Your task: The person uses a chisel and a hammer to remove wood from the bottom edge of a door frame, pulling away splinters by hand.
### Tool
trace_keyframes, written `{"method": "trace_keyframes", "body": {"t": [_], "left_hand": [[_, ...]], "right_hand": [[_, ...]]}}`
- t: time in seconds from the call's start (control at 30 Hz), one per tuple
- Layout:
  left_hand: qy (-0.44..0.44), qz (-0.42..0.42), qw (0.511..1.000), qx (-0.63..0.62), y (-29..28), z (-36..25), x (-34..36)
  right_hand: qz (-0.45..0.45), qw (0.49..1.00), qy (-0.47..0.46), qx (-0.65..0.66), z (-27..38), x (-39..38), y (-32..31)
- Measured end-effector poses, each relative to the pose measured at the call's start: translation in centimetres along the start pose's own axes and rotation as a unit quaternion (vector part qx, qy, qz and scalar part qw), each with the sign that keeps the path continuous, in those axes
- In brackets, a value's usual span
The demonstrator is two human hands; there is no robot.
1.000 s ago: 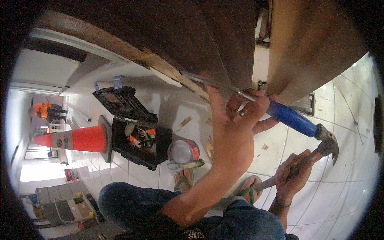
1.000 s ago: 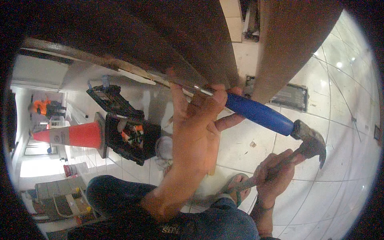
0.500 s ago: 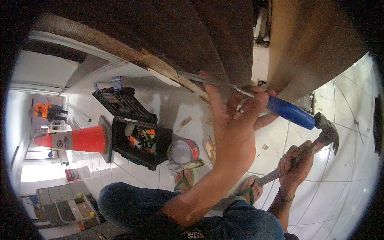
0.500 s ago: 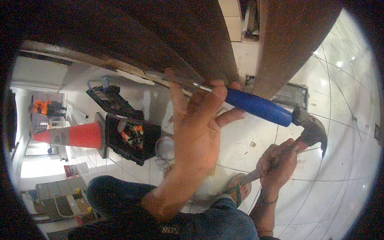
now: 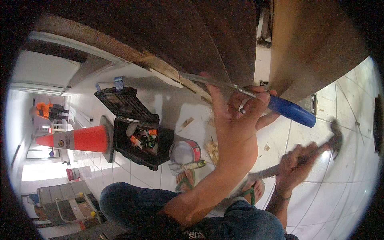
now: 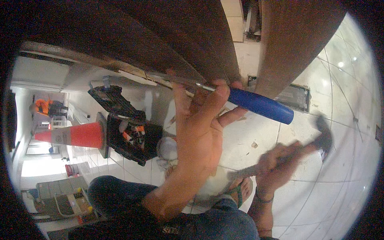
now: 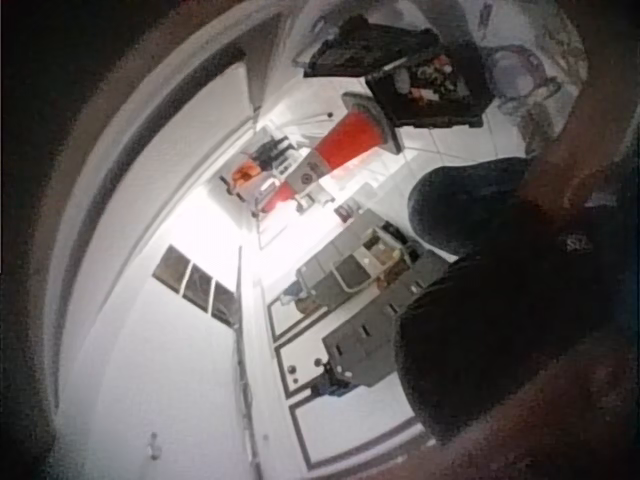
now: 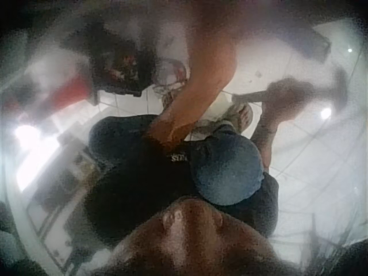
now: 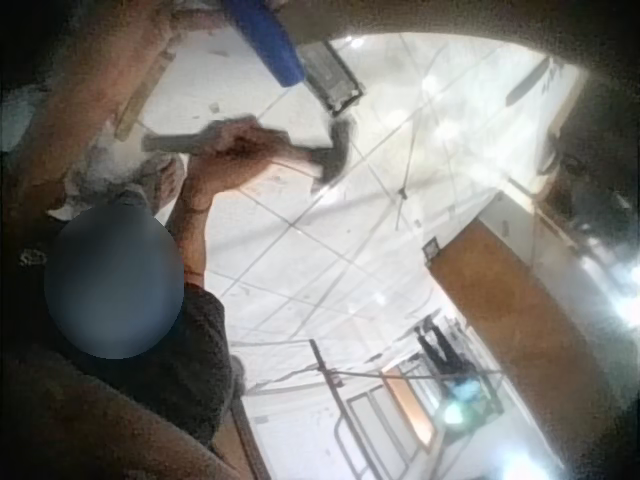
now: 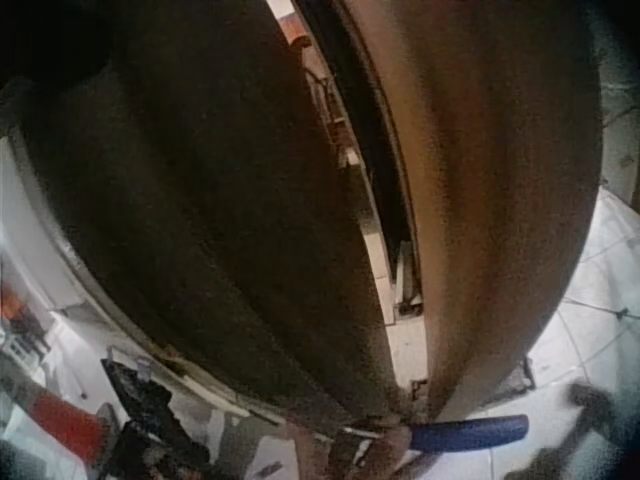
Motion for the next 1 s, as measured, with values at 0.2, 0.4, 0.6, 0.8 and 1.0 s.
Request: {"method": "trace_keyframes", "body": {"t": [0.2, 0.4, 0.6, 0.8, 1.0], "left_hand": [[0.007, -0.007, 1.000, -0.007, 0.2, 0.2, 0.0], [0.050, -0.021, 0.998, 0.021, -0.3, 0.8, 0.4], [0.052, -0.022, 0.998, 0.013, -0.5, 0.9, 0.4], [0.044, -0.040, 0.998, 0.024, -0.6, 1.0, 0.3], [0.051, -0.030, 0.997, 0.039, -0.8, 0.6, 0.2]], "right_hand": [[-0.031, 0.999, 0.028, 0.019, -0.1, 0.2, -0.6], [-0.049, 0.983, 0.155, -0.084, -1.3, 0.1, 0.0], [0.028, 0.987, 0.156, -0.037, -3.0, -0.4, -0.5], [-0.056, 0.991, 0.039, 0.115, -1.5, 0.5, -1.8], [-0.118, 0.982, 0.138, 0.044, -2.3, 0.1, -1.6]]}}
Point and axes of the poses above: each hand's wrist, its own x-axis towards the middle knuckle, its own y-axis out of the palm, z = x × y, the point moved 3 cm from there along x, towards the middle knuckle, and after that the axes turned 14 degrees about z, right-handed, at the moved point
